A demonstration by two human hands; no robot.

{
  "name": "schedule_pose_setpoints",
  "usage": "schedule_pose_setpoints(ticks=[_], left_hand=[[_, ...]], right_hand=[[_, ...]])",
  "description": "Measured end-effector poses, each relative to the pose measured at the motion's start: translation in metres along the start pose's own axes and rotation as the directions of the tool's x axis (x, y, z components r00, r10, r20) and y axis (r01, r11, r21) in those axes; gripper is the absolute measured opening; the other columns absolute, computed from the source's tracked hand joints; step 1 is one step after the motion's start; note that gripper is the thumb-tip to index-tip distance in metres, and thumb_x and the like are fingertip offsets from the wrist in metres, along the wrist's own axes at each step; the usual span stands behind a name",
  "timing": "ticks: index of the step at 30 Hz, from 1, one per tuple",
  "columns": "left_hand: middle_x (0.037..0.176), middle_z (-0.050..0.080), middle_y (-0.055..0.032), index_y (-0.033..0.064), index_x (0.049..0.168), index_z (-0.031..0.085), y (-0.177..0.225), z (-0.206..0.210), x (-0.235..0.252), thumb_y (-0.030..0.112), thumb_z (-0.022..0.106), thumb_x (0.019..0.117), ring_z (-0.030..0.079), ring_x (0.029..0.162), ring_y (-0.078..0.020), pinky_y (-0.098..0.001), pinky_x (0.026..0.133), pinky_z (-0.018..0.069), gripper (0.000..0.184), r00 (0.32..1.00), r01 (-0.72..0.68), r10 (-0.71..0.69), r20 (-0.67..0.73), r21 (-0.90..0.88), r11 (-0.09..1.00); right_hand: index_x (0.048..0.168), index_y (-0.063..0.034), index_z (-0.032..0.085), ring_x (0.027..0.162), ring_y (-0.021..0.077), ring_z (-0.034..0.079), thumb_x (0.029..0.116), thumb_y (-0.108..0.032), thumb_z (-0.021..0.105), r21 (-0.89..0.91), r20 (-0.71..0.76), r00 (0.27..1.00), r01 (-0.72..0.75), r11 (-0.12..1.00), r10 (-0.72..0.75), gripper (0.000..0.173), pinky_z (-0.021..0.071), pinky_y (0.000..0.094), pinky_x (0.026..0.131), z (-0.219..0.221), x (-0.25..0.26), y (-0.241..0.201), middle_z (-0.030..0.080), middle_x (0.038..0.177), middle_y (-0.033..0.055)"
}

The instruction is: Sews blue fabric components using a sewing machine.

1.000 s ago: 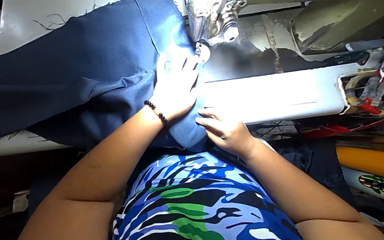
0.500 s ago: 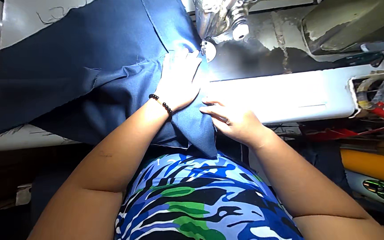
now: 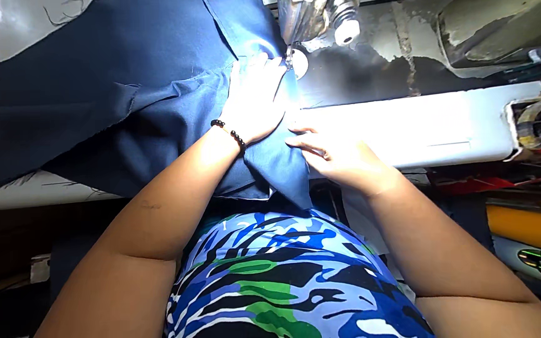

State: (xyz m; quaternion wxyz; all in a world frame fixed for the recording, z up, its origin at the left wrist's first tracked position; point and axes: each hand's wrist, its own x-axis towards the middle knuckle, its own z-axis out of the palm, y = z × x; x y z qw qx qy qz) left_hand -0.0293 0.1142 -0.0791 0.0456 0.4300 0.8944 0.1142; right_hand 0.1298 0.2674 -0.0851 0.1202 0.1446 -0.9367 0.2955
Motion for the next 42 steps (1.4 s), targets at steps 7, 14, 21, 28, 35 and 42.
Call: schedule_pose_setpoints(ticks=[7,14,21,28,35,42], left_hand=[[0.168,0.031,-0.0040,0.0118,0.160,0.036,-0.011,-0.007,0.033,0.034,0.030,0.1039,0.014,0.160,-0.0260,-0.0744,0.119,-0.0014,0.060,0.999,0.050,-0.050,0.020,0.011,0.999],[0.141,0.055,-0.0185,0.0074,0.142,0.057,0.016,-0.028,-0.033,0.027,0.056,0.0986,0.048,0.134,-0.0386,-0.0592,0.100,0.0428,0.047,0.997,-0.013,-0.004,-0.083,-0.202,0.979],[0.134,0.057,-0.0084,0.0106,0.141,0.053,0.015,-0.044,-0.067,0.008,0.069,0.0896,0.068,0.098,-0.0089,-0.0231,0.079,0.0593,0.054,0.992,0.124,-0.056,0.114,-0.791,0.599],[0.135,0.058,-0.0141,0.0135,0.135,0.065,0.024,-0.041,-0.064,0.033,0.054,0.0959,0.051,0.126,-0.0363,-0.0585,0.091,0.0407,0.045,0.967,0.090,-0.122,-0.223,-0.145,0.985],[0.157,0.048,-0.0058,0.0194,0.149,0.055,0.018,-0.007,-0.045,0.043,0.045,0.1019,0.039,0.149,-0.0290,-0.0727,0.112,0.0161,0.054,0.997,-0.056,0.052,-0.065,-0.063,0.996],[0.155,0.052,-0.0023,0.0216,0.145,0.059,0.012,0.001,-0.046,0.051,0.046,0.1000,0.042,0.147,-0.0249,-0.0705,0.114,0.0151,0.055,0.984,-0.114,0.098,-0.146,-0.107,0.988]], right_hand=[[0.117,-0.0064,0.077,0.130,0.0311,0.059,0.0979,-0.010,0.049,-0.003,0.019,1.000,-0.001,1.000,0.001,0.034,0.0446,0.0424,0.111,-0.007,0.026,0.022,0.067,0.133,0.0153],[0.122,-0.0069,0.073,0.134,0.0292,0.055,0.0919,-0.014,0.055,0.111,0.039,0.997,-0.064,0.992,0.060,0.036,0.0437,0.0457,0.110,-0.013,0.002,0.005,0.062,0.141,0.0157],[0.109,-0.0053,0.078,0.119,0.0215,0.066,0.0968,-0.004,0.054,0.229,-0.230,0.973,0.082,0.970,-0.028,0.027,0.0512,0.0337,0.103,0.000,0.004,-0.020,0.071,0.124,0.0159],[0.104,-0.0080,0.078,0.115,0.0299,0.065,0.0988,-0.014,0.059,0.047,-0.174,0.985,0.016,0.999,-0.007,0.021,0.0532,0.0409,0.097,0.019,-0.005,-0.028,0.067,0.125,0.0197],[0.113,-0.0092,0.079,0.113,0.0326,0.067,0.0978,-0.014,0.059,-0.080,-0.175,0.983,0.045,0.996,-0.058,0.026,0.0542,0.0436,0.095,0.030,-0.026,-0.025,0.070,0.118,0.0191],[0.107,-0.0016,0.079,0.112,0.0267,0.070,0.0947,-0.006,0.058,0.020,-0.276,0.956,0.111,0.994,-0.101,0.024,0.0535,0.0333,0.099,0.030,-0.038,-0.014,0.073,0.117,0.0190]])
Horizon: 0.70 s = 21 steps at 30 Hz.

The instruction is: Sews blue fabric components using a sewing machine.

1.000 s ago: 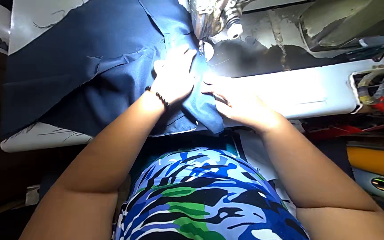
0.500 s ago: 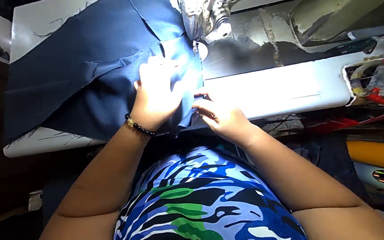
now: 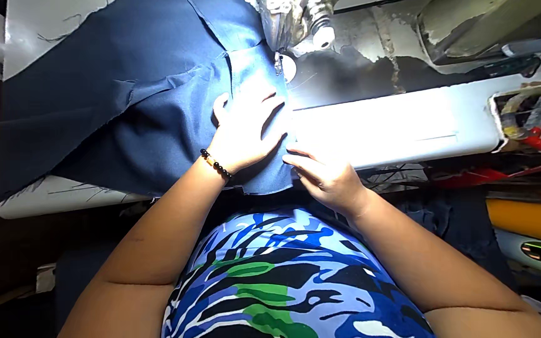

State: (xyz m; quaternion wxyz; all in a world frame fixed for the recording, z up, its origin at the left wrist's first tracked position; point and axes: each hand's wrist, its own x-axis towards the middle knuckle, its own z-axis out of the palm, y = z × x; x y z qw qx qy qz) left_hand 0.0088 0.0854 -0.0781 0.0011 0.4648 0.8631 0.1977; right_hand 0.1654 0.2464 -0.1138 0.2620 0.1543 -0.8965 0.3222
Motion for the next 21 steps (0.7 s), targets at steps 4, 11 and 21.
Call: schedule_pose_setpoints(ticks=[4,11,21], left_hand=[[0.153,0.053,-0.0015,0.0213,0.144,0.061,0.000,0.002,0.001,0.053,0.049,0.0978,0.043,0.146,-0.0244,-0.0707,0.113,0.0161,0.057,0.999,-0.028,0.028,0.027,-0.011,1.000],[0.158,0.047,-0.0002,0.0234,0.150,0.053,-0.001,0.003,0.000,0.062,0.044,0.0964,0.036,0.150,-0.0270,-0.0721,0.113,0.0158,0.067,0.994,-0.025,0.022,0.104,0.024,0.999],[0.156,0.049,-0.0012,0.0203,0.140,0.061,-0.015,0.002,0.012,0.069,0.042,0.0941,0.036,0.149,-0.0282,-0.0701,0.112,0.0177,0.069,0.992,-0.053,0.048,0.117,0.037,0.998]], right_hand=[[0.107,-0.0018,0.079,0.112,0.0256,0.070,0.0955,-0.007,0.058,-0.004,0.006,1.000,-0.003,1.000,0.003,0.024,0.0528,0.0331,0.100,-0.002,-0.001,0.001,0.074,0.115,0.0172],[0.107,-0.0013,0.078,0.106,0.0232,0.072,0.0957,-0.006,0.057,-0.021,0.060,0.998,0.012,1.000,-0.011,0.025,0.0562,0.0316,0.093,-0.008,0.001,0.002,0.075,0.114,0.0159],[0.108,-0.0020,0.078,0.108,0.0258,0.072,0.0961,-0.007,0.057,-0.050,0.156,0.988,0.001,0.999,0.007,0.025,0.0565,0.0363,0.094,-0.012,0.017,0.006,0.074,0.116,0.0147]])
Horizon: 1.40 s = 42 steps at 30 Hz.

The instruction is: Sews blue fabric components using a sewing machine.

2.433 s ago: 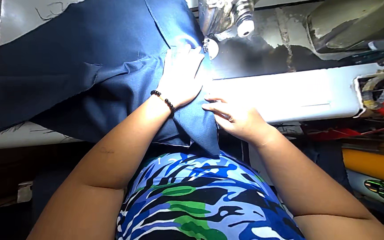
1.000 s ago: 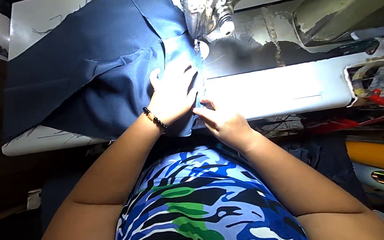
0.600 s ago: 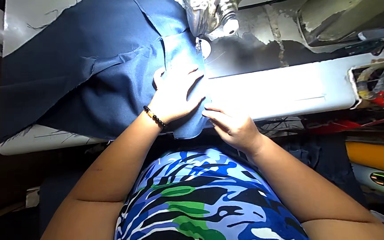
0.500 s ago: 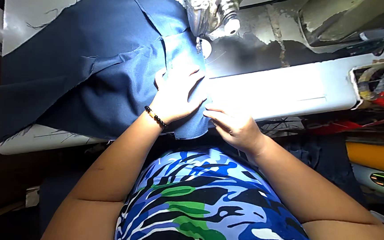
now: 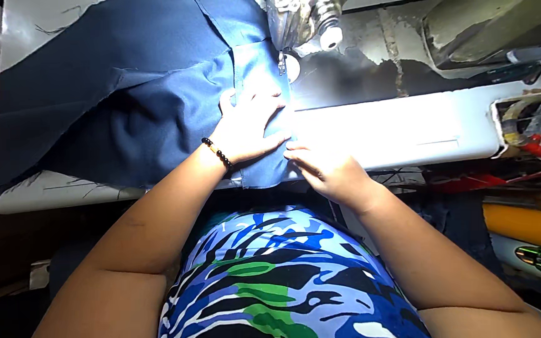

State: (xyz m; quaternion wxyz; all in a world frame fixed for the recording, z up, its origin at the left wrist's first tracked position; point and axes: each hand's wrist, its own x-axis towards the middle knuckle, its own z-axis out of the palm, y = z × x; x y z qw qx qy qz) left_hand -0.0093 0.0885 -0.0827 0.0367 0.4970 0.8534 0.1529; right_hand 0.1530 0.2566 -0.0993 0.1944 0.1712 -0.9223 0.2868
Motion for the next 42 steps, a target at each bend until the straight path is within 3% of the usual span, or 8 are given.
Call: schedule_pose_setpoints(ticks=[7,11,14,18,24,30,34,42], left_hand=[[0.158,0.046,-0.0048,0.0162,0.140,0.059,-0.016,-0.009,0.028,0.065,0.044,0.0951,0.032,0.152,-0.0310,-0.0743,0.112,0.0178,0.068,1.000,-0.001,0.000,0.013,0.058,0.998],[0.169,0.029,-0.0026,0.0158,0.160,0.038,0.015,-0.016,0.008,0.054,0.031,0.1061,0.017,0.159,-0.0318,-0.0795,0.115,0.0013,0.066,0.985,0.086,-0.109,0.135,0.167,0.982],[0.168,0.031,-0.0053,0.0127,0.161,0.034,0.038,-0.002,-0.024,0.042,0.029,0.1089,0.022,0.158,-0.0284,-0.0736,0.119,0.0077,0.060,0.993,0.063,-0.076,0.088,0.148,0.987],[0.168,0.033,0.0001,0.0175,0.158,0.042,0.038,0.009,-0.045,0.042,0.034,0.1087,0.021,0.158,-0.0242,-0.0703,0.120,0.0094,0.056,0.999,0.041,-0.041,0.008,0.014,0.999],[0.159,0.047,0.0012,0.0181,0.139,0.063,0.033,0.012,-0.049,0.034,0.037,0.1067,0.031,0.154,-0.0239,-0.0682,0.119,0.0128,0.044,0.997,0.012,-0.017,-0.070,-0.074,0.997],[0.155,0.052,-0.0023,0.0146,0.134,0.063,0.032,0.013,-0.049,0.026,0.038,0.1079,0.035,0.153,-0.0221,-0.0658,0.121,0.0126,0.038,0.991,0.021,-0.044,-0.130,-0.169,0.985],[0.151,0.057,-0.0025,0.0178,0.138,0.063,0.028,0.015,-0.049,0.028,0.038,0.1075,0.042,0.149,-0.0229,-0.0656,0.119,0.0177,0.041,0.983,0.004,-0.038,-0.178,-0.188,0.982],[0.154,0.053,0.0000,0.0242,0.136,0.066,0.030,0.014,-0.048,0.040,0.047,0.1028,0.038,0.151,-0.0237,-0.0682,0.118,0.0155,0.042,0.994,0.014,-0.025,-0.109,-0.102,0.995]], right_hand=[[0.114,-0.0027,0.075,0.120,0.0284,0.068,0.1046,-0.016,0.051,-0.071,-0.009,0.993,-0.120,0.990,0.119,0.029,0.0524,0.0416,0.103,0.004,0.016,0.005,0.072,0.127,0.0144],[0.119,-0.0024,0.073,0.126,0.0300,0.064,0.0982,-0.006,0.049,-0.065,-0.022,0.991,-0.131,0.989,0.130,0.032,0.0508,0.0447,0.105,0.008,0.008,0.003,0.068,0.134,0.0151],[0.108,-0.0009,0.077,0.120,0.0295,0.068,0.0965,-0.004,0.055,-0.051,-0.084,0.994,-0.080,0.996,0.075,0.025,0.0528,0.0401,0.103,0.010,0.004,0.003,0.071,0.127,0.0172],[0.111,-0.0031,0.078,0.119,0.0292,0.068,0.0971,-0.007,0.057,-0.045,-0.091,0.994,-0.066,0.997,0.061,0.026,0.0531,0.0389,0.101,0.010,-0.004,0.002,0.070,0.129,0.0172],[0.109,-0.0066,0.079,0.127,0.0304,0.064,0.0988,-0.010,0.057,-0.030,-0.074,0.997,-0.028,0.999,0.026,0.025,0.0497,0.0417,0.107,0.010,-0.005,0.003,0.068,0.133,0.0170],[0.104,-0.0062,0.077,0.125,0.0308,0.063,0.0964,-0.009,0.054,0.060,-0.022,0.999,-0.024,0.998,0.025,0.024,0.0489,0.0485,0.104,0.004,0.003,0.006,0.068,0.131,0.0166],[0.104,-0.0024,0.078,0.113,0.0253,0.069,0.0965,-0.005,0.056,0.067,-0.083,0.996,0.042,0.997,-0.037,0.023,0.0537,0.0348,0.098,0.005,-0.002,0.008,0.073,0.118,0.0166],[0.109,-0.0066,0.080,0.110,0.0250,0.071,0.0967,-0.009,0.061,-0.004,-0.132,0.991,0.031,1.000,-0.031,0.023,0.0549,0.0342,0.096,0.012,-0.014,0.006,0.074,0.119,0.0151]])
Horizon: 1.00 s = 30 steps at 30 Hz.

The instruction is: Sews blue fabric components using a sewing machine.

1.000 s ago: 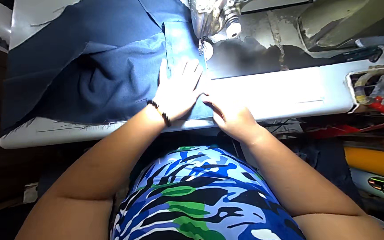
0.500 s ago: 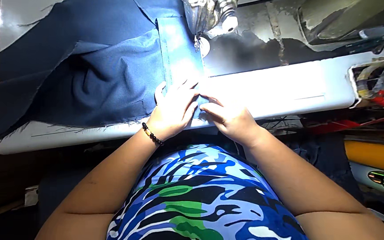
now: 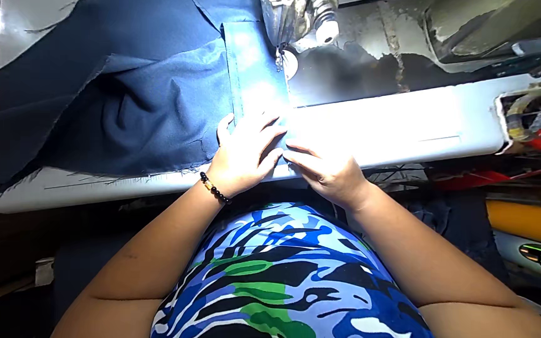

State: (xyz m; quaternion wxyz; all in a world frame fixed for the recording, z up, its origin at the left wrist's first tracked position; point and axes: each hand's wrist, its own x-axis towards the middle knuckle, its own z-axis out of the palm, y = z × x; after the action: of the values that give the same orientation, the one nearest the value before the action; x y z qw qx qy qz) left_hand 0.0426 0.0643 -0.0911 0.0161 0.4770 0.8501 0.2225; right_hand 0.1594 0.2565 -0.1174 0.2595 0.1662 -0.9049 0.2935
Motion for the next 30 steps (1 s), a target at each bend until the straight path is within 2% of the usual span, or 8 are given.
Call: schedule_pose_setpoints(ticks=[2,10,13,17,21,26,30], left_hand=[[0.157,0.050,0.0013,0.0225,0.138,0.065,0.001,-0.001,-0.001,0.039,0.046,0.1031,0.034,0.153,-0.0231,-0.0676,0.119,0.0128,0.042,1.000,0.004,-0.004,0.022,-0.003,1.000],[0.157,0.049,0.0022,0.0221,0.138,0.063,0.002,-0.002,0.000,0.048,0.047,0.1010,0.031,0.154,-0.0238,-0.0691,0.118,0.0117,0.049,0.999,0.005,-0.005,0.037,0.012,1.000],[0.157,0.049,0.0016,0.0218,0.138,0.063,0.003,-0.004,0.002,0.050,0.048,0.0997,0.031,0.154,-0.0252,-0.0709,0.117,0.0106,0.050,0.998,0.008,-0.009,0.057,0.017,1.000],[0.156,0.050,0.0013,0.0229,0.139,0.062,0.001,-0.008,0.006,0.058,0.047,0.0981,0.032,0.153,-0.0274,-0.0756,0.114,0.0115,0.056,0.993,0.008,-0.011,0.114,0.024,1.000],[0.156,0.049,0.0021,0.0251,0.139,0.062,-0.002,-0.010,0.007,0.062,0.049,0.0953,0.033,0.153,-0.0266,-0.0766,0.113,0.0123,0.058,0.990,0.008,-0.009,0.139,0.013,1.000],[0.155,0.050,0.0014,0.0252,0.138,0.063,-0.008,-0.012,0.016,0.063,0.052,0.0935,0.034,0.152,-0.0270,-0.0778,0.112,0.0131,0.060,0.989,-0.002,0.001,0.148,0.012,1.000],[0.156,0.048,0.0011,0.0244,0.139,0.062,-0.016,-0.017,0.031,0.062,0.054,0.0926,0.032,0.153,-0.0263,-0.0779,0.112,0.0101,0.060,0.983,0.017,-0.017,0.183,0.001,1.000]], right_hand=[[0.108,-0.0069,0.080,0.110,0.0260,0.071,0.0967,-0.009,0.061,-0.001,-0.007,1.000,-0.001,1.000,0.001,0.022,0.0554,0.0348,0.096,0.000,-0.001,0.000,0.074,0.118,0.0157],[0.107,-0.0032,0.079,0.110,0.0261,0.071,0.0970,-0.008,0.059,0.025,0.013,1.000,0.013,1.000,-0.013,0.024,0.0549,0.0351,0.096,-0.003,-0.001,0.004,0.074,0.118,0.0176],[0.103,-0.0010,0.079,0.109,0.0265,0.071,0.0953,-0.006,0.057,0.032,0.024,1.000,-0.004,0.999,0.003,0.024,0.0554,0.0349,0.096,-0.004,0.002,0.003,0.074,0.117,0.0174],[0.097,-0.0009,0.077,0.118,0.0309,0.068,0.0913,-0.002,0.054,0.024,0.080,0.997,-0.026,0.999,0.024,0.024,0.0524,0.0389,0.102,-0.009,0.008,0.000,0.074,0.117,0.0176],[0.099,-0.0021,0.078,0.116,0.0276,0.070,0.0919,-0.004,0.053,-0.028,0.177,0.984,-0.009,1.000,0.014,0.026,0.0552,0.0371,0.098,-0.020,0.015,-0.003,0.074,0.119,0.0160],[0.098,-0.0011,0.077,0.115,0.0289,0.070,0.0923,-0.004,0.053,-0.004,0.205,0.979,0.004,1.000,-0.003,0.025,0.0558,0.0397,0.096,-0.023,0.023,0.006,0.074,0.120,0.0160],[0.099,-0.0017,0.077,0.114,0.0284,0.070,0.0912,-0.002,0.053,0.004,0.217,0.976,-0.025,1.000,0.024,0.025,0.0553,0.0408,0.096,-0.021,0.036,0.017,0.073,0.121,0.0156]])
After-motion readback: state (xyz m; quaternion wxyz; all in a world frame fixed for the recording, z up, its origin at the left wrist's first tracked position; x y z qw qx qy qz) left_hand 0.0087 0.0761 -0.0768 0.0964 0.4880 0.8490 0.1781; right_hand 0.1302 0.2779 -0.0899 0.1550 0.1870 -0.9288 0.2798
